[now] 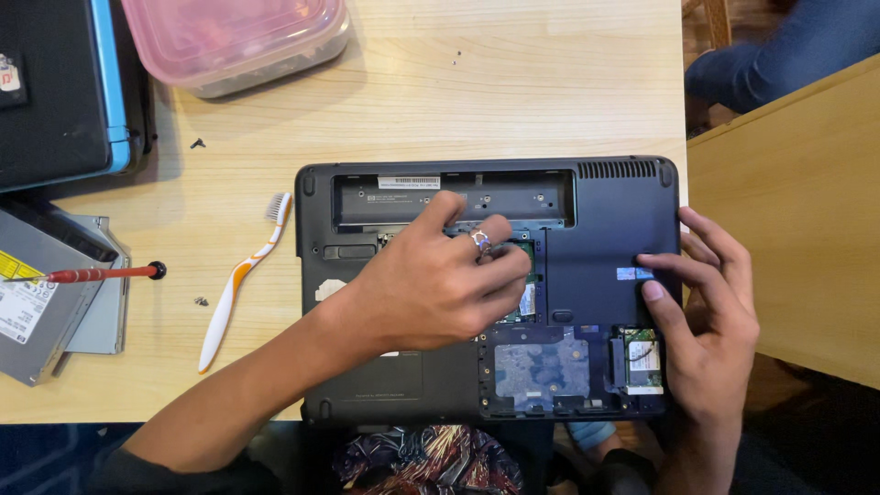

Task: The person opens the back panel of a laptop and uses a toothbrush to clean the internal components. They then use a screwdriver to remove screws and detach a small internal part from the motherboard.

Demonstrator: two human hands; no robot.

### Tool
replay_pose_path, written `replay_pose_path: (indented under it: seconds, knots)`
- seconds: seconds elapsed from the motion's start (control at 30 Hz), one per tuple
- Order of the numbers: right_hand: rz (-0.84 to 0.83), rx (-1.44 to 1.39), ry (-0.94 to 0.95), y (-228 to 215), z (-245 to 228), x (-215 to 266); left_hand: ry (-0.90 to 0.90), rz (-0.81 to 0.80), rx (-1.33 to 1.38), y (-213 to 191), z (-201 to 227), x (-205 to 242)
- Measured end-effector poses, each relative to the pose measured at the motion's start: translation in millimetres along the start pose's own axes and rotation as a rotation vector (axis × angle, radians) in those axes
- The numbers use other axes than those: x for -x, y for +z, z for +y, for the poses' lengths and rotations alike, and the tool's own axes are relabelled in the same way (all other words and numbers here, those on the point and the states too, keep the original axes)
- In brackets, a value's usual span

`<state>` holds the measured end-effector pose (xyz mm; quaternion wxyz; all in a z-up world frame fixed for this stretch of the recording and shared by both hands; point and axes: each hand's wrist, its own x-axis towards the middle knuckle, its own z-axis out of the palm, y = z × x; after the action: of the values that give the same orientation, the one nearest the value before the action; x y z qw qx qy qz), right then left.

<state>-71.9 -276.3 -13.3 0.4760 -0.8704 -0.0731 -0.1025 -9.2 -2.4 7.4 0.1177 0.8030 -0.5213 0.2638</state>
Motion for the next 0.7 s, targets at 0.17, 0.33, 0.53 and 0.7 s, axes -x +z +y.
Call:
replay_pose_path:
  seconds: [0.17,0.33,0.53,0.7]
  knots:
    - [-0.002,0.017,0.009,-0.6,-1.4,-0.6,-0.070,0.045,-0.023,2.4,0.0,0.1]
    - [-0.004,0.013,0.010,-1.0,-1.3,-1.4,-0.120,-0.059,0.033,6.7,3.0,3.9]
    - [0.003,-0.007,0.031,-0.1,-0.6,-0.8,-0.162,-0.074,0.058,5.6,5.0,1.3]
    - [0.002,0.020,0.025,-1.1,-1.4,-0.7,-0.197,0.002,-0.044,4.4,6.7,-1.1]
